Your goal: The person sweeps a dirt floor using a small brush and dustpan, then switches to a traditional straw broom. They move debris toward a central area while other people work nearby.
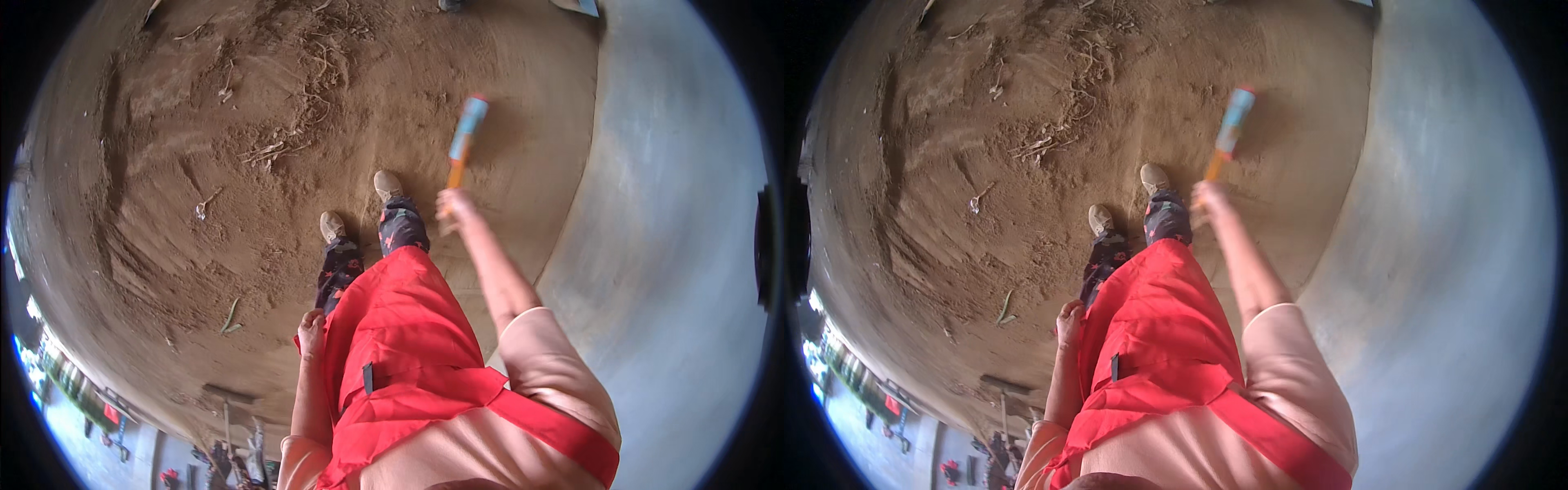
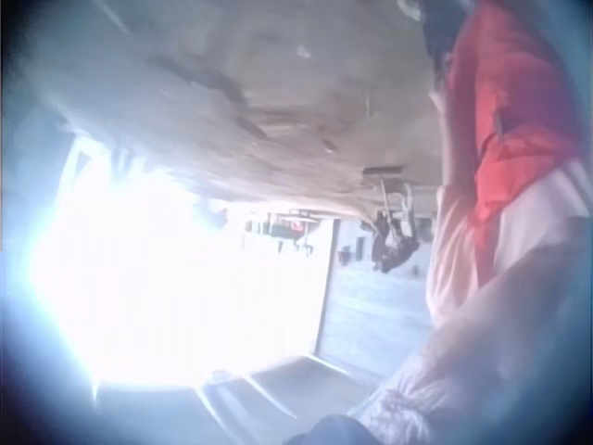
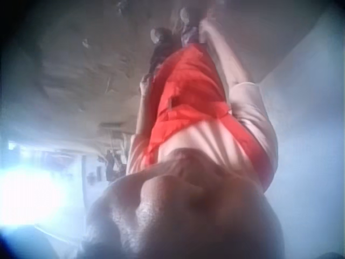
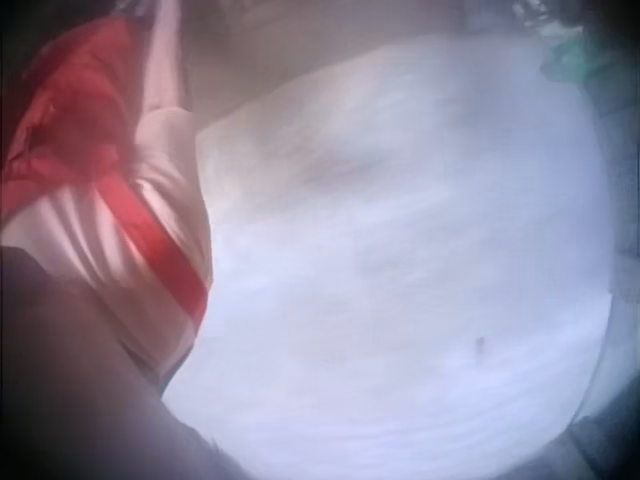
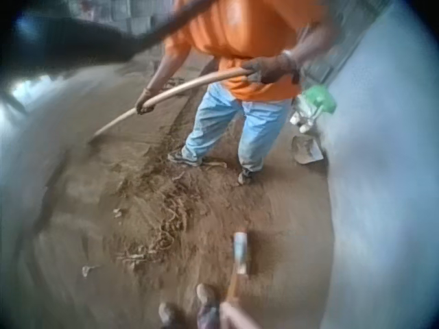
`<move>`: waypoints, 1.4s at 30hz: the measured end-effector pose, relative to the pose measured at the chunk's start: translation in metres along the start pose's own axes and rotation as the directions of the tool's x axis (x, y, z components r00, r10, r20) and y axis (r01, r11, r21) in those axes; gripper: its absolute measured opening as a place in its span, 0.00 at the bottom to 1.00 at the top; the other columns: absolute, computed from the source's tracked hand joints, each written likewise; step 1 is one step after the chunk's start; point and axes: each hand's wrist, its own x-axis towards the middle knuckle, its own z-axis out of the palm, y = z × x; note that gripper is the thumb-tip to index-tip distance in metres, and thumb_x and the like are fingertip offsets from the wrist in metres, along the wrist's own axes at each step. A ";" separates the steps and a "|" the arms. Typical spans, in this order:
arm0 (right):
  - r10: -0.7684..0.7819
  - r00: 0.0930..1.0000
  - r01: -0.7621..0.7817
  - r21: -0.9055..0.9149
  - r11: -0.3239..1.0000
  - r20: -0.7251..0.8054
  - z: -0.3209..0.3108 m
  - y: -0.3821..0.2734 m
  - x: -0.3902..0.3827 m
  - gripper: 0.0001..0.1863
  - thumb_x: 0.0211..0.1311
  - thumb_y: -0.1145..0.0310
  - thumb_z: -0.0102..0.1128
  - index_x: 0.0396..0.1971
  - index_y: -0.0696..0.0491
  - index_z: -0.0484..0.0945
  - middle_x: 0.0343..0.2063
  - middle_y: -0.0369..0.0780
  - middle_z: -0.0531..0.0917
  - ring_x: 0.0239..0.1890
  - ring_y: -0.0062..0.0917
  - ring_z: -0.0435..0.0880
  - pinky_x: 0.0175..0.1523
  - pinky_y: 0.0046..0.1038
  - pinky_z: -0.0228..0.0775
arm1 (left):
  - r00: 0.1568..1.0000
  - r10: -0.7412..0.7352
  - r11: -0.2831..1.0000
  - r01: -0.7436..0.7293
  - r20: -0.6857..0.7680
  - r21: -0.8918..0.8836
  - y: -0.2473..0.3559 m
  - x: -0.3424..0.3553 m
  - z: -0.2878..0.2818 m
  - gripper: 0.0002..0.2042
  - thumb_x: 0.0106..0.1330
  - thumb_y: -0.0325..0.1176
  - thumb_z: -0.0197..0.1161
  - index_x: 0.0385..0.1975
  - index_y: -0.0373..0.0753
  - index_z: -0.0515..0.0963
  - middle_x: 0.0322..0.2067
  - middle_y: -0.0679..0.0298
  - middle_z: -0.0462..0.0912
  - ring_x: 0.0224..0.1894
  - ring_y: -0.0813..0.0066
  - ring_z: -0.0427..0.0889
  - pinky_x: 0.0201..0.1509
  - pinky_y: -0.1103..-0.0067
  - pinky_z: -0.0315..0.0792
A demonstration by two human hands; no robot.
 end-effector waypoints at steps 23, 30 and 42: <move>0.085 0.921 0.335 -0.885 0.321 0.380 0.039 -0.113 -0.076 0.04 0.55 0.75 0.46 0.24 0.49 0.64 0.10 0.32 0.63 0.07 0.19 0.62 0.10 0.25 0.57 | 0.850 -0.213 0.874 -0.055 -0.482 -0.483 -0.030 -0.125 0.148 0.13 0.57 0.34 0.53 0.40 0.38 0.77 0.34 0.57 0.82 0.40 0.69 0.80 0.45 0.75 0.72; 0.366 0.925 -0.178 -0.968 0.178 -0.103 -0.024 -0.104 -0.060 0.10 0.54 0.70 0.45 0.14 0.48 0.63 0.08 0.33 0.64 0.06 0.21 0.62 0.10 0.25 0.52 | 0.779 -0.295 0.766 -0.154 -0.554 -0.624 -0.085 -0.142 0.177 0.11 0.56 0.33 0.55 0.37 0.40 0.79 0.30 0.61 0.82 0.32 0.74 0.80 0.37 0.77 0.73; 0.361 0.927 0.129 -0.990 -0.064 0.097 -0.053 -0.004 -0.087 0.09 0.58 0.71 0.45 0.19 0.52 0.65 0.08 0.35 0.68 0.07 0.24 0.67 0.11 0.26 0.60 | 0.594 -0.597 0.638 -0.055 -0.538 -0.768 -0.319 -0.216 0.318 0.09 0.60 0.37 0.54 0.30 0.38 0.76 0.22 0.64 0.75 0.22 0.74 0.73 0.24 0.74 0.68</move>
